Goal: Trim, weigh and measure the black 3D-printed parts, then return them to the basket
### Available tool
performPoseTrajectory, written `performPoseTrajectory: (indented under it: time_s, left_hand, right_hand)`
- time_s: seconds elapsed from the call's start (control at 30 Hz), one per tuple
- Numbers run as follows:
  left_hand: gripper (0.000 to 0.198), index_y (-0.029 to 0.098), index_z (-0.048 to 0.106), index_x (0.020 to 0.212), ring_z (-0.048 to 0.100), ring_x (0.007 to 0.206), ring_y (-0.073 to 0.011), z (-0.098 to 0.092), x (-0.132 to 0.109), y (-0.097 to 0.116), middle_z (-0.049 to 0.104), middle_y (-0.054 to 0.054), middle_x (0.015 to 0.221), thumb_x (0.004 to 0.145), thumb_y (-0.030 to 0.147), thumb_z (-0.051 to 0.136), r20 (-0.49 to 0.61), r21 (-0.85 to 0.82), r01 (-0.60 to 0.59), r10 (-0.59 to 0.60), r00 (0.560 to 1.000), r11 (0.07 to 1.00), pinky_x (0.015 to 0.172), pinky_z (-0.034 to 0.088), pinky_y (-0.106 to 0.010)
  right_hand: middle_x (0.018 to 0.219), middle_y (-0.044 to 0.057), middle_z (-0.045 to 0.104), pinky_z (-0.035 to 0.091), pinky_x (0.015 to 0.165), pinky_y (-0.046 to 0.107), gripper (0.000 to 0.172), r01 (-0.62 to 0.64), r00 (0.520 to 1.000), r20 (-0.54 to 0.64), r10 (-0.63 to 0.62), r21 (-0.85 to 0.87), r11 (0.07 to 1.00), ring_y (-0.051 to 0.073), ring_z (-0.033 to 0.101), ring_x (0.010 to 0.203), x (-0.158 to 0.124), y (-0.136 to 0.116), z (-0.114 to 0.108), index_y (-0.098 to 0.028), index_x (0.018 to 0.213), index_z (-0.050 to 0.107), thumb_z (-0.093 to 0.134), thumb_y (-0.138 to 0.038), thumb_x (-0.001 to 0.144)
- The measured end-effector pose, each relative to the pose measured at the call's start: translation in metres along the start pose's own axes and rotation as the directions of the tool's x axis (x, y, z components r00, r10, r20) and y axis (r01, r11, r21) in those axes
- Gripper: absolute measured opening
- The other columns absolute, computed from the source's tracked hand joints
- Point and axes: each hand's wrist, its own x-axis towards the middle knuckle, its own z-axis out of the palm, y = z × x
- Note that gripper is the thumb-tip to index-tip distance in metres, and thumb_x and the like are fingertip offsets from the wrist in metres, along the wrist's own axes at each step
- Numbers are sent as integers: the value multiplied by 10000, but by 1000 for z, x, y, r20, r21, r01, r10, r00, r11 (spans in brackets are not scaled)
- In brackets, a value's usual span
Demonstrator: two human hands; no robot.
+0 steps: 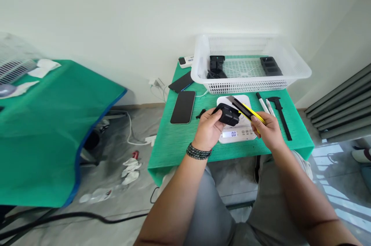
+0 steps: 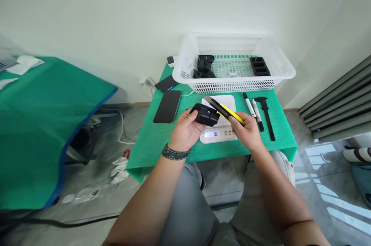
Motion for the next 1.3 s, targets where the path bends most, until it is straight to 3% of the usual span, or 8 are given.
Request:
performPoseTrajectory:
  time_s: [0.17,0.27,0.47,0.63,0.77,0.97,1.17,1.3]
  left_hand:
    - [426,182,777,881,739,752,-209,-4,-2,-1,786,-55,799,751,572,886,28,367,-184,187,982,912,742,624,-366]
    - [462,184,798,944,762,837,-236,-4,-5,3,817,-88,907,779,612,853,88,482,-283,275,957,829,776,630,-373]
    - [370,204,802,1013,777,930,-233,-6,-11,5,829,-93,1016,842,531,835,126,482,-351,333,935,803,845,633,-365]
    - [413,245,773,1055,762,990,-238,-9,-10,-6,807,-78,1055,845,599,806,127,362,-380,359,925,851,924,619,-419]
    - [390,240,721,959,727,1136,-255,0,-9,-12,767,-87,1172,834,597,817,124,320,-363,341,932,875,1046,584,-477]
    - [421,200,736,991,657,1285,-302,14,-14,-6,697,-166,1350,824,574,834,343,449,-357,211,915,819,1084,552,-458]
    - [523,188,725,1036,666,819,-195,12,-12,-6,748,-83,998,874,685,722,201,601,-262,174,964,756,733,542,-321]
    - [490,197,699,968,581,721,-171,-1,-5,-7,674,-21,798,902,682,687,96,692,-293,318,943,660,684,485,-306]
  right_hand:
    - [560,-25,569,299,365,249,541,3,999,48,-3,-5,1000,94,420,394,-1,2,-5,-201,827,674,717,-740,814]
    - [527,-24,537,285,362,244,545,-15,998,-65,8,-105,994,92,410,404,4,5,-12,-205,691,621,753,-725,790]
    - [525,-24,541,289,375,252,550,-26,998,62,29,-60,998,95,410,392,11,7,-27,-212,679,609,753,-729,795]
    - [505,-33,492,264,377,254,574,-26,981,-193,9,-89,996,86,378,394,19,14,-30,-217,629,562,754,-732,797]
    - [685,11,661,451,456,269,507,-16,993,-115,41,209,978,152,596,528,13,16,-8,-243,844,604,677,-744,847]
    - [1059,76,765,585,583,319,511,-80,994,-40,99,337,938,222,752,830,8,14,17,-292,1069,597,625,-751,846]
    - [1026,88,770,630,669,402,609,66,996,-65,-55,182,981,275,764,889,5,13,17,-275,1046,647,666,-828,792]
    - [916,68,774,612,683,378,484,175,984,-24,-176,-58,983,224,733,754,3,9,-1,-232,1008,723,769,-677,824]
